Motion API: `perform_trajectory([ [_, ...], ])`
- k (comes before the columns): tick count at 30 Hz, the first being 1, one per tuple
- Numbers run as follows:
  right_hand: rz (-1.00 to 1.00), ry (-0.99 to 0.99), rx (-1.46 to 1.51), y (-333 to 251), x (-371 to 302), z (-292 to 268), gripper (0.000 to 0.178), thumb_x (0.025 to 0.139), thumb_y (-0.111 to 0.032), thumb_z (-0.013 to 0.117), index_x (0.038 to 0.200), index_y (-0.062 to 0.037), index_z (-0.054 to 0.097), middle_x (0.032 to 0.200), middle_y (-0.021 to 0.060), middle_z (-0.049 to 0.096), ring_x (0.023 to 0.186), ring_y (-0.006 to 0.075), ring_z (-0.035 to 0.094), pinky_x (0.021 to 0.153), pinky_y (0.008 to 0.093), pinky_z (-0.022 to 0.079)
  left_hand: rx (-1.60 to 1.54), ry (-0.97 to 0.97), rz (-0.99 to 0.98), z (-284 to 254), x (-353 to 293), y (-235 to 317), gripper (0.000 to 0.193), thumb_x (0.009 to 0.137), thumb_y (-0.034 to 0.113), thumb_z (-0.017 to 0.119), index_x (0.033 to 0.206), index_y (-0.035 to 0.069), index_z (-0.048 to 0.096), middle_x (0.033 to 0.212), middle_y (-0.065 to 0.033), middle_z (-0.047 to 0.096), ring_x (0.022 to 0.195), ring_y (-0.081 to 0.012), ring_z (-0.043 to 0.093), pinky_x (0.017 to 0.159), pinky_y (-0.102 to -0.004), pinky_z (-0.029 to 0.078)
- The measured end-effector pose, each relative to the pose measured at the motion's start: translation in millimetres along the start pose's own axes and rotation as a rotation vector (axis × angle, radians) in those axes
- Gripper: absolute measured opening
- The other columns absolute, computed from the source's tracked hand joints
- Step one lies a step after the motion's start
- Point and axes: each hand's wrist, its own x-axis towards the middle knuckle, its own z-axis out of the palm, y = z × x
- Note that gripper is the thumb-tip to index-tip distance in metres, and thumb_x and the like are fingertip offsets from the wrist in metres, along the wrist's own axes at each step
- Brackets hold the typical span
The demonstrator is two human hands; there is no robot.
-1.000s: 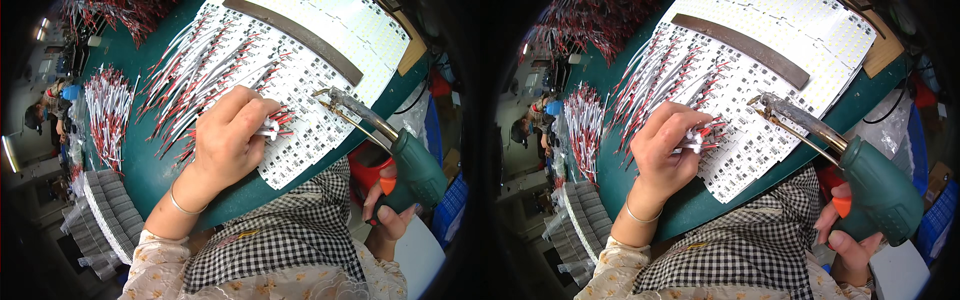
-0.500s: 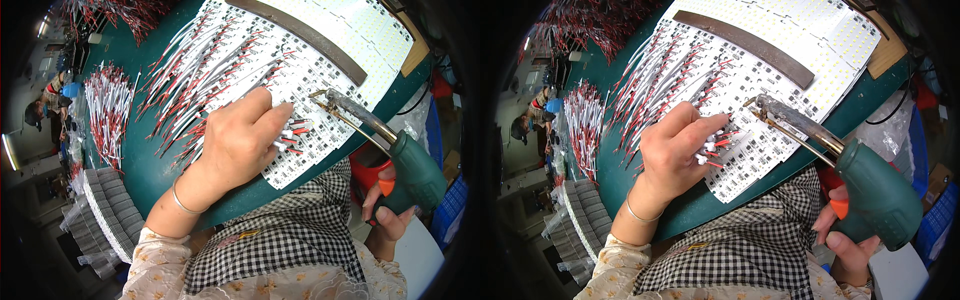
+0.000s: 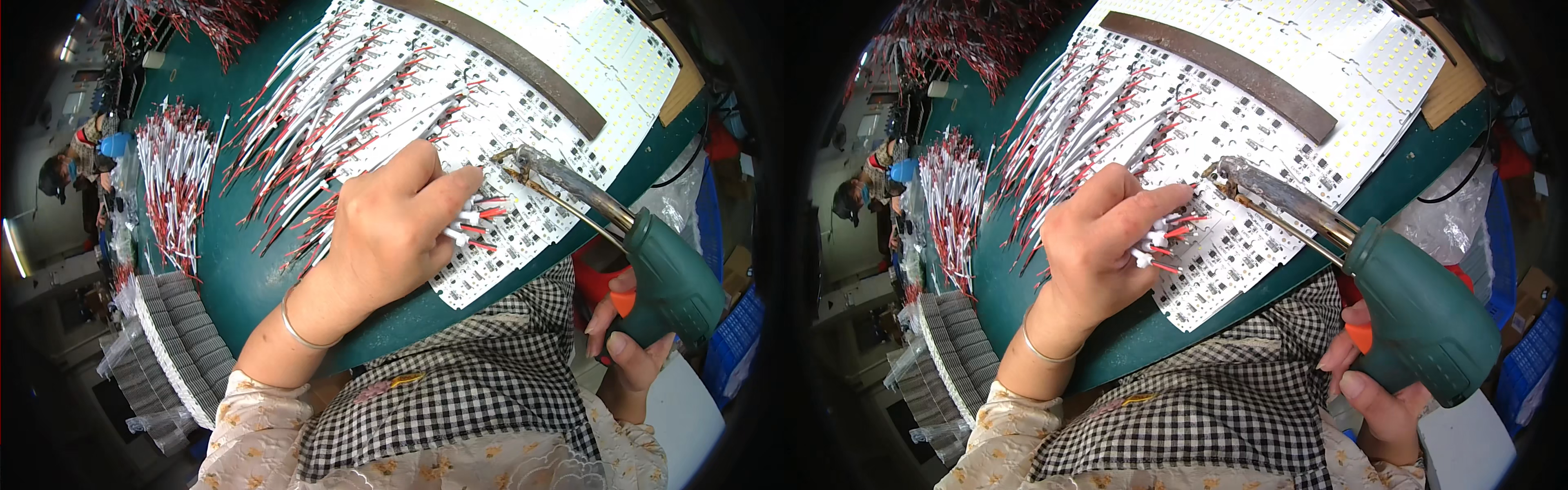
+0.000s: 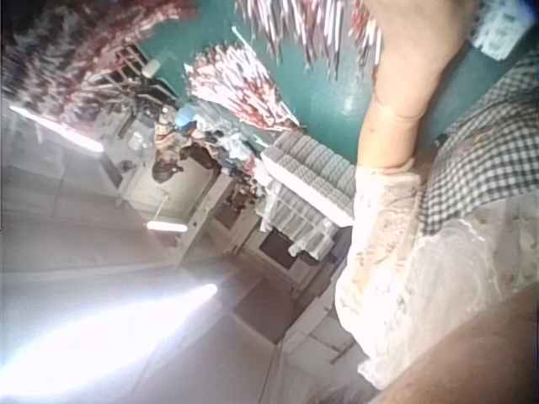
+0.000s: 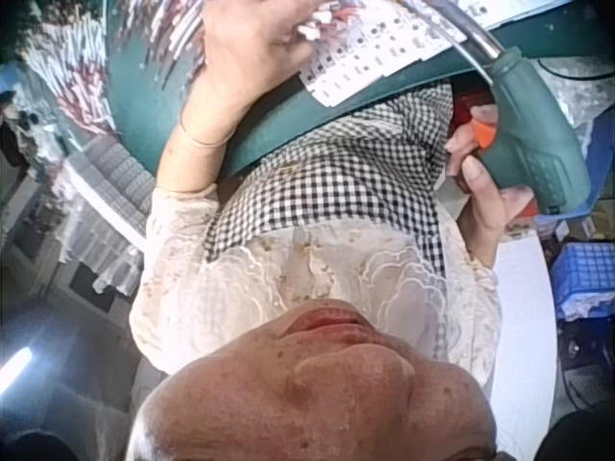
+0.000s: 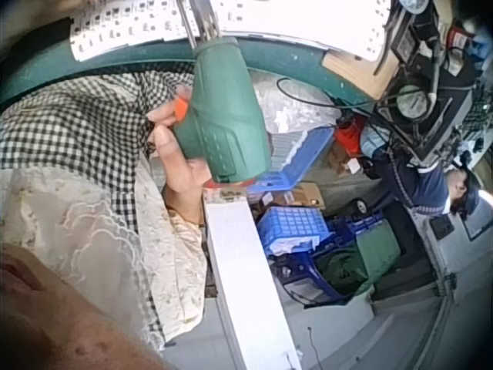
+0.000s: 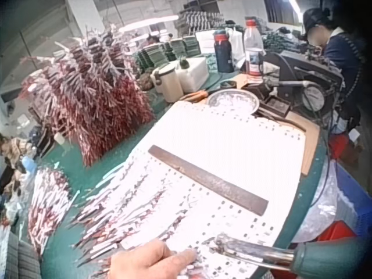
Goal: The person positions wires onto LED circuit boards and solders them using a soldering gun, picking up additional wires from the table.
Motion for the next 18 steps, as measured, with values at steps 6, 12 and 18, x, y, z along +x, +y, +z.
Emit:
perform_trajectory([
  [6, 0.016, -0.018, 0.017, -2.2, 4.9, 5.6, 0.052, 0.074, -0.019, 0.071, 0.109, 0.0094, 0.045, 0.074, 0.0182, 0.059, 0.046, 0.0154, 0.053, 0.041, 0.0234, 0.045, -0.07, 0.008, -0.041, 2.9, 1.1, -0.5, 0.053, 0.045, -0.007, 0.063, 0.096, 0.007, 0.07, 0.066, -0.0058, 0.046, 0.051, -0.0188, 0.047, 0.043, -0.0297, 0.036],
  [12, 0.035, -0.053, 0.031, 1.4, 4.5, 3.1, 0.041, 0.075, -0.018, 0.072, 0.1, 0.0035, 0.046, 0.076, 0.0199, 0.059, 0.047, 0.0154, 0.053, 0.041, 0.0231, 0.045, -0.024, -0.011, 0.018, 3.1, -1.7, 2.0, 0.043, 0.054, -0.005, 0.064, 0.096, 0.001, 0.062, 0.075, -0.0094, 0.049, 0.055, -0.0267, 0.055, 0.046, -0.0371, 0.046],
  [18, 0.065, -0.073, 0.009, -1.4, 4.6, 4.0, 0.038, 0.076, -0.018, 0.071, 0.096, 0.0016, 0.046, 0.075, 0.0198, 0.059, 0.049, 0.0152, 0.053, 0.041, 0.0227, 0.045, -0.015, 0.006, 0.016, 5.0, -2.8, 1.6, 0.048, 0.051, -0.005, 0.065, 0.098, 0.003, 0.065, 0.071, -0.0078, 0.048, 0.054, -0.0229, 0.052, 0.045, -0.0339, 0.042],
])
